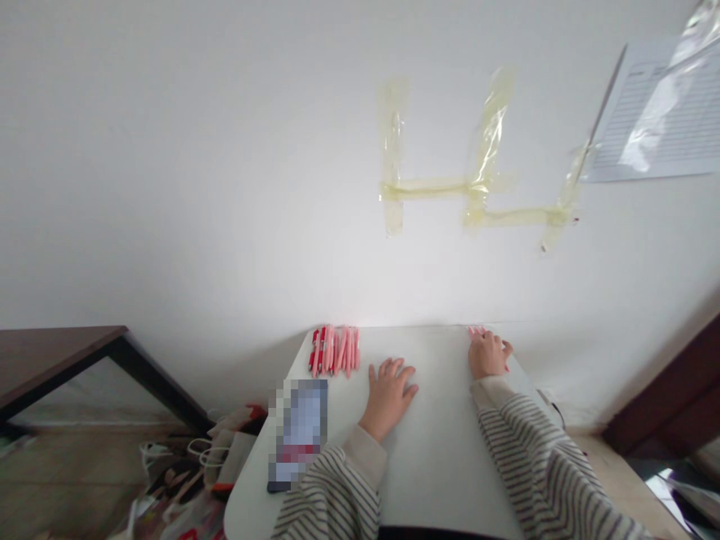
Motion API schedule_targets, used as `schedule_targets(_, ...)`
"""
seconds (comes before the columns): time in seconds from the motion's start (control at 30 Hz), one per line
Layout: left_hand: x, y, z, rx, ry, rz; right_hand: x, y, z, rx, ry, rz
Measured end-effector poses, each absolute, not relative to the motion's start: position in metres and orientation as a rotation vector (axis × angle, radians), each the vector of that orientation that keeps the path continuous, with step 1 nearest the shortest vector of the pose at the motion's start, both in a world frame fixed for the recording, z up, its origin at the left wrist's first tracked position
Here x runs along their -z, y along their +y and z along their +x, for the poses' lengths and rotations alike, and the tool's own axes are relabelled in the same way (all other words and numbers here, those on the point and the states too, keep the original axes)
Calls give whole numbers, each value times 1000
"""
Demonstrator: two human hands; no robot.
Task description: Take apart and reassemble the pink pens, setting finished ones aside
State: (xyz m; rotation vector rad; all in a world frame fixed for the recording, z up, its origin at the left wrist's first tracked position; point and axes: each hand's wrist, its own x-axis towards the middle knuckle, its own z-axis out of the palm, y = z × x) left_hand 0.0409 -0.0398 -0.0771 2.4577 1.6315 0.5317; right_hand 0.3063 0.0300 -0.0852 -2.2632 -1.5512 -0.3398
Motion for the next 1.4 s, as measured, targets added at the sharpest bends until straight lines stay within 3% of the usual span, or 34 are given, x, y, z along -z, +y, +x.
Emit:
schedule_targets(0.83, 80, -39, 39, -526, 1637, 2478, 78, 20, 306, 409, -1515, -2131)
schedule_targets(1.13, 77, -40, 40, -523, 1623, 2457, 81, 12, 288, 74, -1802, -1665)
schedule_targets(1.4, 77, -39, 40, -578, 1613, 2454, 102, -4, 265, -294, -1917, -1598)
